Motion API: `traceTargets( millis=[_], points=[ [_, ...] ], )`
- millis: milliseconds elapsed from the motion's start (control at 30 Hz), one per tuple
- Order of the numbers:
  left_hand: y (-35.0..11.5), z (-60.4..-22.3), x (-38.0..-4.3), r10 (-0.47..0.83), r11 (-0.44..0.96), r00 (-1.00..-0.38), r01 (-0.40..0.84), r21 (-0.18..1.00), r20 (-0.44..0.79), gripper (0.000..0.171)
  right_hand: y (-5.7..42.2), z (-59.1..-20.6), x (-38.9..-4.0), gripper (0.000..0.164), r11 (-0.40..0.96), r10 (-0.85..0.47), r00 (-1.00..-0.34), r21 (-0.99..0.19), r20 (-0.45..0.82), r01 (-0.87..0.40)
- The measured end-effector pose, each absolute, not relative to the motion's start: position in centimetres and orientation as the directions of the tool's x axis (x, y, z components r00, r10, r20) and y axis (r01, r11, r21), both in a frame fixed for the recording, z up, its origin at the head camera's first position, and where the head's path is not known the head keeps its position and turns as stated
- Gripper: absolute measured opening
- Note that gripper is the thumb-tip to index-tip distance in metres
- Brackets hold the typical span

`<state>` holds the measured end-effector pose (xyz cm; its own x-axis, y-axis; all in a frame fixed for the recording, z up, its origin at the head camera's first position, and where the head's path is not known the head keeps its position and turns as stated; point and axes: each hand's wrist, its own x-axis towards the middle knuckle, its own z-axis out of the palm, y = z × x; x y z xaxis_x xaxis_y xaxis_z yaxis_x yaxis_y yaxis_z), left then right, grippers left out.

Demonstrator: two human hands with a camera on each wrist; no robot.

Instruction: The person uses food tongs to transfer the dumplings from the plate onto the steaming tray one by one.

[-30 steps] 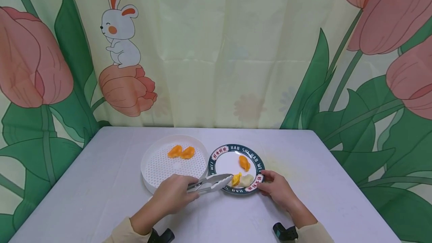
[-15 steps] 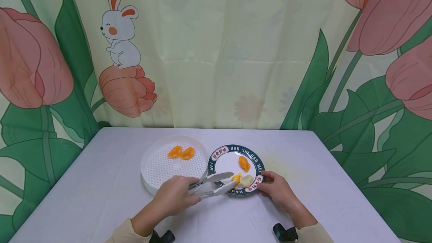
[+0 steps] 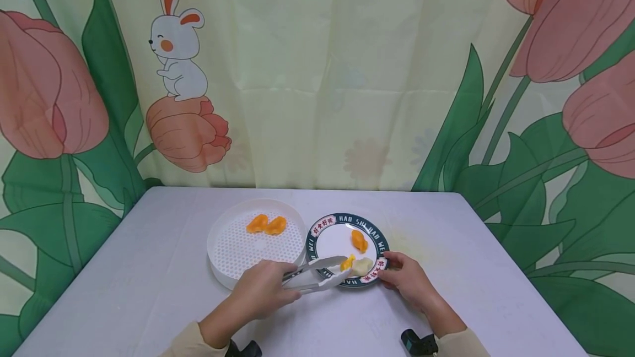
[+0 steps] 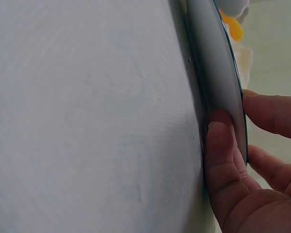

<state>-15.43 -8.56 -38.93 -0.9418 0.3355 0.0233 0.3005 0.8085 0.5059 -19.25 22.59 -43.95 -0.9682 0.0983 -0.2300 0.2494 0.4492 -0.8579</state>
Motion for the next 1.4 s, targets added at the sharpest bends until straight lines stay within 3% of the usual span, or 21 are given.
traceTargets(
  millis=[267, 1400],
  points=[
    [-8.4, -39.1, -15.3, 0.344, 0.803, -0.938, 0.321, 0.501, 0.049, 0.034, 22.7, -44.2, -19.2, 0.059, 0.453, 0.096, -0.968, -0.856, -0.232, 0.25],
    [-10.4, -36.6, -15.7, 0.238, 0.822, -0.958, 0.287, 0.492, 0.16, 0.033, 22.7, -44.1, -19.3, 0.056, 0.444, 0.087, -0.972, -0.865, -0.219, 0.235]
  ],
)
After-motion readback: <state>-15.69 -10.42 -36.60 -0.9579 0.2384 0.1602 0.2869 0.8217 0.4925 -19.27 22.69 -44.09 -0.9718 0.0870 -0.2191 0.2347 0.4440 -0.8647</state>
